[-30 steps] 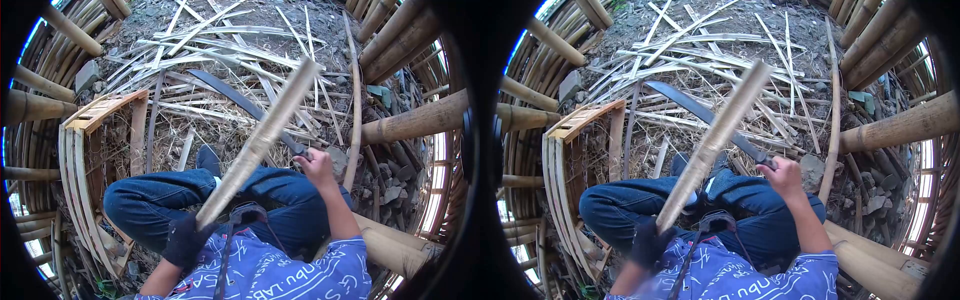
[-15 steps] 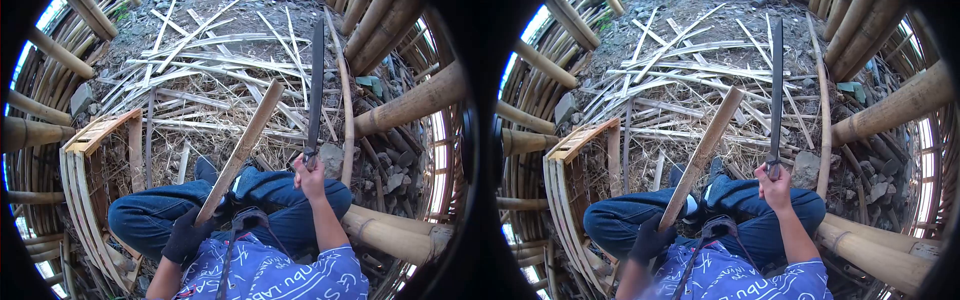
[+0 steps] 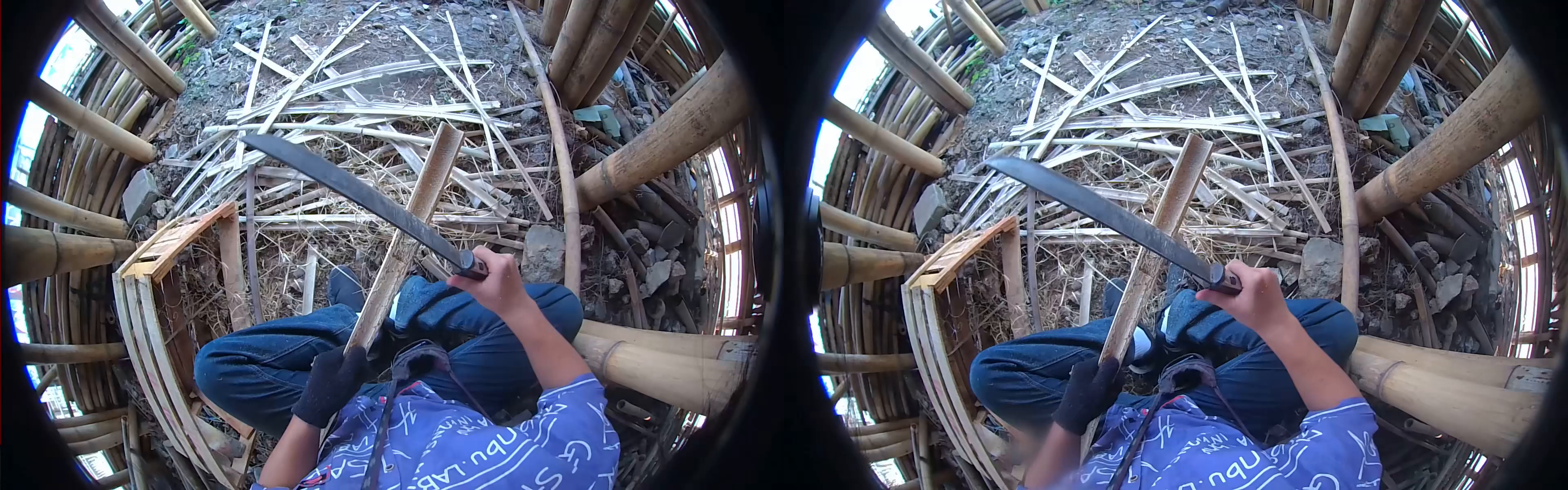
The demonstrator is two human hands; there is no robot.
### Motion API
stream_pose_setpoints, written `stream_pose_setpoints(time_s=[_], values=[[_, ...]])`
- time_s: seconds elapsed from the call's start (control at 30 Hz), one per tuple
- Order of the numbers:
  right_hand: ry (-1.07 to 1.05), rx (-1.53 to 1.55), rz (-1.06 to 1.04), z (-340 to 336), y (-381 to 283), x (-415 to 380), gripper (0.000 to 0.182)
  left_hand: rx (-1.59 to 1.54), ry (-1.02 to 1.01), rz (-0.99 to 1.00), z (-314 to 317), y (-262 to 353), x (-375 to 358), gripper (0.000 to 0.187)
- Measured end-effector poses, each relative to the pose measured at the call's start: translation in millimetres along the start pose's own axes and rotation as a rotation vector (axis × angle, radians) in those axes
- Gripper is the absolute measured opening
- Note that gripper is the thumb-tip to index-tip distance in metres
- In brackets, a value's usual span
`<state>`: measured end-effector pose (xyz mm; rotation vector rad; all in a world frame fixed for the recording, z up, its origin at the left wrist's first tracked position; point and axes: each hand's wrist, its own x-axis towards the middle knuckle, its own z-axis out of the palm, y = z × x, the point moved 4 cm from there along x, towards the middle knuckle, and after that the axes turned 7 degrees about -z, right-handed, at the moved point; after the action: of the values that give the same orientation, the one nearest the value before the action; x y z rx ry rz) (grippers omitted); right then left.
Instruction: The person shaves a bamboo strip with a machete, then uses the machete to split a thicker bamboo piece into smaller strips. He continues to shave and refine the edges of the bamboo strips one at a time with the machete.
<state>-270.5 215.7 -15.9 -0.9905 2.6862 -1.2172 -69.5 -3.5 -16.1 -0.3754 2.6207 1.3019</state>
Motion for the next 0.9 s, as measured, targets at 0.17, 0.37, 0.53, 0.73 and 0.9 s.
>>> stream_pose_setpoints(time_s=[0.17,0.37,0.53,0.73,0.9], values=[[0.027,-0.119,-0.121,-13.7,1.9,3.8,0.055,-0.263,-0.047,-0.286,1.5,-7.5,-2.7,0.029],[-0.02,-0.237,-0.125,-11.8,30.7,12.5,0.06,-0.296,-0.066,-0.398,2.8,13.1,0.2,0.036],[-0.019,-0.279,-0.162,1.2,47.3,14.8,0.065,-0.272,-0.038,-0.472,0.2,13.9,-1.6,0.03],[-0.007,-0.329,-0.134,3.6,66.5,21.4,0.068,-0.173,-0.027,-0.31,4.7,-3.0,-7.3,0.027],[-0.018,-0.366,-0.166,15.3,78.1,13.2,0.068,-0.256,-0.093,-0.557,-1.7,-10.6,-11.7,0.028]])
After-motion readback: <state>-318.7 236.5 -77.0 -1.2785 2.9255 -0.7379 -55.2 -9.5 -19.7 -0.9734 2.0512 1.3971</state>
